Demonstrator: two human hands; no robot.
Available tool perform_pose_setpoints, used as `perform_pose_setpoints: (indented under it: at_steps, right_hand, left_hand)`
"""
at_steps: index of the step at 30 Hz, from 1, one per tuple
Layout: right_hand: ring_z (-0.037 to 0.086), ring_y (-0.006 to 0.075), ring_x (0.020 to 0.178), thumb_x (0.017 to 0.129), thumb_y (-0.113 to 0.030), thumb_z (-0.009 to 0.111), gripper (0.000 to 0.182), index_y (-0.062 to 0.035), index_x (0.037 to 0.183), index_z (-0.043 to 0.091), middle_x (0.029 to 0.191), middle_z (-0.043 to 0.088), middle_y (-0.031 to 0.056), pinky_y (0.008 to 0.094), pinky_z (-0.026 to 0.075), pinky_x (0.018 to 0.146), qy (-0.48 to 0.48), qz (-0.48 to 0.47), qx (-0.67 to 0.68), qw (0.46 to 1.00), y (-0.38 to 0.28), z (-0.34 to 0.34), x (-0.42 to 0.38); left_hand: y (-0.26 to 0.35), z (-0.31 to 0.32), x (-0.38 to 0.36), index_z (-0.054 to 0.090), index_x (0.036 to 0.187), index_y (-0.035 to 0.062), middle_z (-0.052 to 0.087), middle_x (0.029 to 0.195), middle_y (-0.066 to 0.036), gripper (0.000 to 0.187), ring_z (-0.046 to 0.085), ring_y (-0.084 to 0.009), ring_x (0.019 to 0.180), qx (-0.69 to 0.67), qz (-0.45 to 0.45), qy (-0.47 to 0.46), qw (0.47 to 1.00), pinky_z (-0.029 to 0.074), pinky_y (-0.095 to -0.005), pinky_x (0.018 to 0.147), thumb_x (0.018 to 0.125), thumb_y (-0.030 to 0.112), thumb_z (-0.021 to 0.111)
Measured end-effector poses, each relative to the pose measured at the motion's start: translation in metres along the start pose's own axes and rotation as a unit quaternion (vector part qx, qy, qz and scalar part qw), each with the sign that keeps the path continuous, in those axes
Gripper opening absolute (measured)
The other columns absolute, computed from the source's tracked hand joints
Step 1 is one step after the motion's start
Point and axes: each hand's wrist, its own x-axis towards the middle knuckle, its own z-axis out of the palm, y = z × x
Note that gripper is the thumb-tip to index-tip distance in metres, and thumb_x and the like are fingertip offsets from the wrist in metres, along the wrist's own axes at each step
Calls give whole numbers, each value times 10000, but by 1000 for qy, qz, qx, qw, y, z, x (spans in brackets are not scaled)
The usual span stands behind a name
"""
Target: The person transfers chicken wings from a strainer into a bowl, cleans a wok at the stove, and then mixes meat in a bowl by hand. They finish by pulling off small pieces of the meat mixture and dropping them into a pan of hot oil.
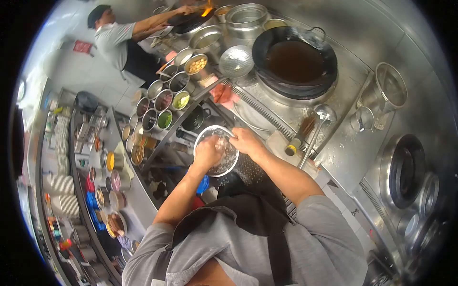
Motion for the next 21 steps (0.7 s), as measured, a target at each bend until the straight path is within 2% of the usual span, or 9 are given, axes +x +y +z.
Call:
perform_pose_setpoints:
  at_steps: [1, 3, 5, 8, 10, 11, 14, 16, 21]
  right_hand:
    - [578, 423, 757, 738, -213, 571, 236, 21, 741, 540, 733, 577, 242, 467, 447, 677, 11, 7, -2, 1000, 2, -7, 4]
    - [573, 425, 795, 743, -213, 560, 246, 30, 762, 535, 773, 575, 249, 465, 444, 706, 81, 44, -43, 995, 5, -19, 12]
    - [565, 430, 810, 746, -218, 554, 254, 32, 785, 536, 785, 570, 250, 462, 443, 716, 122, 48, -37, 991, 20, -29, 21]
    - [576, 395, 744, 740, -205, 564, 237, 24, 794, 541, 762, 572, 236, 442, 446, 671, 191, 85, -14, 978, 23, -49, 28]
    - [549, 302, 602, 728, -191, 581, 222, 24, 734, 523, 661, 551, 194, 405, 421, 574, 204, 111, -7, 973, -1, -64, 30]
    - [549, 302, 602, 728, -191, 581, 222, 24, 734, 523, 661, 551, 194, 405, 421, 574, 210, 117, -10, 971, -7, -66, 34]
    - [431, 185, 518, 721, -166, 586, 235, 24, 650, 467, 548, 446, 134, 368, 370, 510, 224, 98, -5, 970, -32, -74, 49]
    - [424, 177, 516, 721, -160, 590, 232, 24, 653, 467, 545, 436, 129, 364, 366, 506, 245, 82, -20, 966, -52, -76, 60]
    - [429, 182, 512, 726, -159, 622, 245, 25, 663, 474, 544, 449, 135, 362, 366, 504, 280, 54, -40, 958, -72, -76, 84]
  left_hand:
    - [2, 0, 14, 560, 1049, 50, 604, 955, -207, 455, 600, -402, 862, 0, 4, -23, 1000, 484, -477, 728, 702, 293, 728]
    - [14, 0, 36, 497, 1195, 79, 550, 1063, -244, 604, 566, -424, 956, 22, 93, -15, 995, 472, -481, 794, 685, 288, 743]
    - [21, -9, 53, 390, 1354, 117, 512, 1181, -278, 759, 530, -427, 1080, -55, 129, -129, 982, 448, -449, 914, 681, 184, 736]
    - [24, -34, 83, 382, 1370, 133, 542, 1143, -267, 783, 548, -439, 1045, -163, 183, -164, 956, 454, -455, 906, 669, 110, 730]
    - [15, -46, 107, 444, 1342, 148, 548, 1167, -250, 725, 556, -418, 1050, -174, 248, -65, 951, 458, -444, 906, 673, 76, 712]
    - [10, -54, 121, 517, 1287, 140, 532, 1224, -230, 640, 546, -400, 1075, -184, 260, -80, 945, 436, -435, 943, 680, 76, 709]
    - [-4, -80, 157, 541, 1266, 136, 522, 1255, -209, 631, 525, -371, 1113, -77, 401, -48, 911, 398, -424, 989, 665, 131, 731]
    - [-8, -87, 173, 554, 1240, 135, 538, 1230, -180, 603, 488, -343, 1171, -166, 444, -141, 869, 382, -418, 992, 661, 133, 723]
    - [-7, -84, 180, 598, 1120, 111, 567, 1190, -175, 519, 534, -349, 1104, -126, 466, -188, 855, 419, -406, 948, 626, 159, 747]
